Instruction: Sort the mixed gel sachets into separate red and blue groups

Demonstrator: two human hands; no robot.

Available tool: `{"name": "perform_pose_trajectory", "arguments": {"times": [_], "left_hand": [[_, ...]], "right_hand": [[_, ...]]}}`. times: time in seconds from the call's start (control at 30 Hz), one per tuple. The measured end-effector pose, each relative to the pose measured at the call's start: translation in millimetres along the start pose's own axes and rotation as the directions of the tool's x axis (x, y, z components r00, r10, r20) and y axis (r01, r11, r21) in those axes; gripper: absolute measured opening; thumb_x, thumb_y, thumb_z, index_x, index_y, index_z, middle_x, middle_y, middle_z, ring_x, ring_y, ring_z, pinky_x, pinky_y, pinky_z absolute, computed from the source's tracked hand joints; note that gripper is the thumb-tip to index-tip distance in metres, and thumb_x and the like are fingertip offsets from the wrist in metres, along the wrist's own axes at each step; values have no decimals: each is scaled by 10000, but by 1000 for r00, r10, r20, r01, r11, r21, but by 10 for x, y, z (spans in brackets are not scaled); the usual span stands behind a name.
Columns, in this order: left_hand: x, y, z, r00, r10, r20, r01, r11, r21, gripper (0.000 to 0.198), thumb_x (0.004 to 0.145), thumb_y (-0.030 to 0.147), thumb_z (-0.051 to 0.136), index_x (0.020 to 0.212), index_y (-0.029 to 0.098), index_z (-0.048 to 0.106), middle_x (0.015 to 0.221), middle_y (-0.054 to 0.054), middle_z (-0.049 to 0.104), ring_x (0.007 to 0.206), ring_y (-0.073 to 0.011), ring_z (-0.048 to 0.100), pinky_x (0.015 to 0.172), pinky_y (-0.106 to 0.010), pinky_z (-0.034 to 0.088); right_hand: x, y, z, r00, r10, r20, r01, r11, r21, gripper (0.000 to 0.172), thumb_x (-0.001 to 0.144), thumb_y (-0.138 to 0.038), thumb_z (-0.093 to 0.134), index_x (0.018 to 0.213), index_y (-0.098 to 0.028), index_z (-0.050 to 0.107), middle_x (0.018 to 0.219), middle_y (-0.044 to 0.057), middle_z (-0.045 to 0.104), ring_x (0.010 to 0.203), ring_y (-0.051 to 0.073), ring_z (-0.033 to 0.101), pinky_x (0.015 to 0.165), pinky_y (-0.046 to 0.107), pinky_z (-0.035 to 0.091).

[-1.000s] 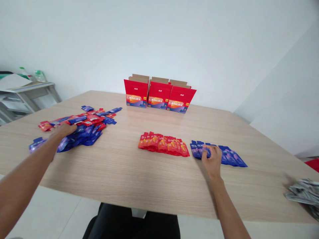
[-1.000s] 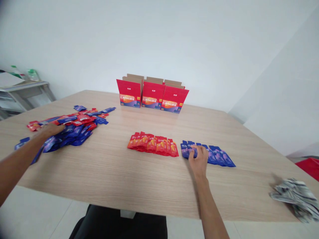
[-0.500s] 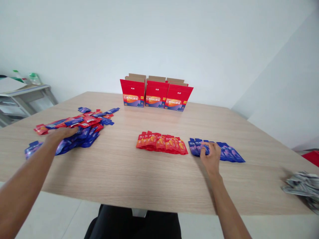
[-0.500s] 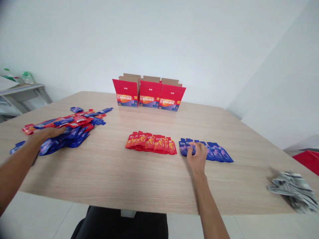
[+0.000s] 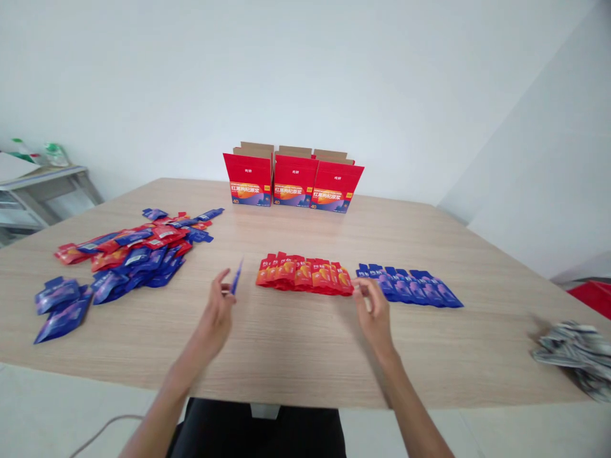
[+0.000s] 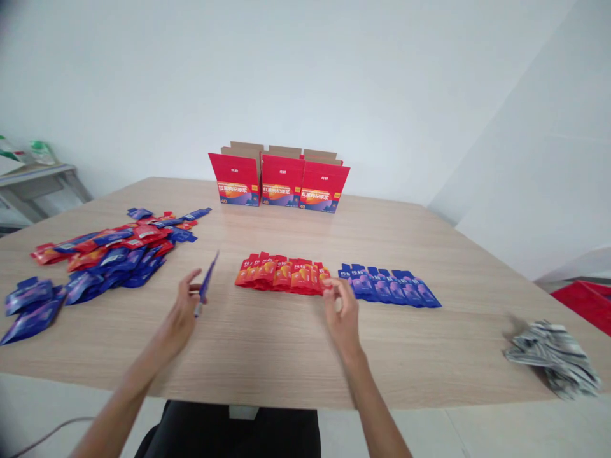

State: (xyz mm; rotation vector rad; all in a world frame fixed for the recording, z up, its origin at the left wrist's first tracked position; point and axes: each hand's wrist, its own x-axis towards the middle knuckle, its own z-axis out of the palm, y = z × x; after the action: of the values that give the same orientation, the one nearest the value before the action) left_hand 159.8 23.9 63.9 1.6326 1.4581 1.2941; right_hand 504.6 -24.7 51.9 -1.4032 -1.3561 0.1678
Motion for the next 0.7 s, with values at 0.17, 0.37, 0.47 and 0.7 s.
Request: {"name": "perform_pose_trajectory", "arguments": {"times": [0.17,0.37,0.47,0.7], "left_hand": [[-820,237,786,943,-103,315,264,809,-525,513,1018,608,473,1397,264,438,1302,-132,636,1086,-259,671,913,-407,563],[-1015,456,910,863,-148,483,433,708,-558,559,947,667,588,1356,296,496,1437,-126,599,1357,-320,590,1094,-455,520],[-1005,423,967,873,-124,472,410,711,-571,525,904,616,688,1285,300,513,1371,-113,629,1311,-302,618,1091,-440,526],[-1143,289,1190,918,-169,358,334,816,-472,575,801,442,855,1256,287,541,1143,-70,687,995,-237,685,910,-361,560]], "right_hand": [[-695,-714,351,902,128,413,-272,909,314,577,1083,-568,443,1585,-285,441,1523,110,564,1152,222,657,988,384,560],[-889,-946,415,939,123,321,-217,936,277,563,1065,-504,539,1581,-296,461,1494,120,568,1248,250,623,1030,409,568],[-883,-934,377,936,135,326,-232,932,279,486,1072,-489,526,1514,-286,543,1427,104,628,1291,254,623,1070,407,553],[-975,-710,346,929,264,258,-318,927,198,399,1087,-498,464,1270,-232,700,1222,89,747,1122,246,722,977,365,591]]}}
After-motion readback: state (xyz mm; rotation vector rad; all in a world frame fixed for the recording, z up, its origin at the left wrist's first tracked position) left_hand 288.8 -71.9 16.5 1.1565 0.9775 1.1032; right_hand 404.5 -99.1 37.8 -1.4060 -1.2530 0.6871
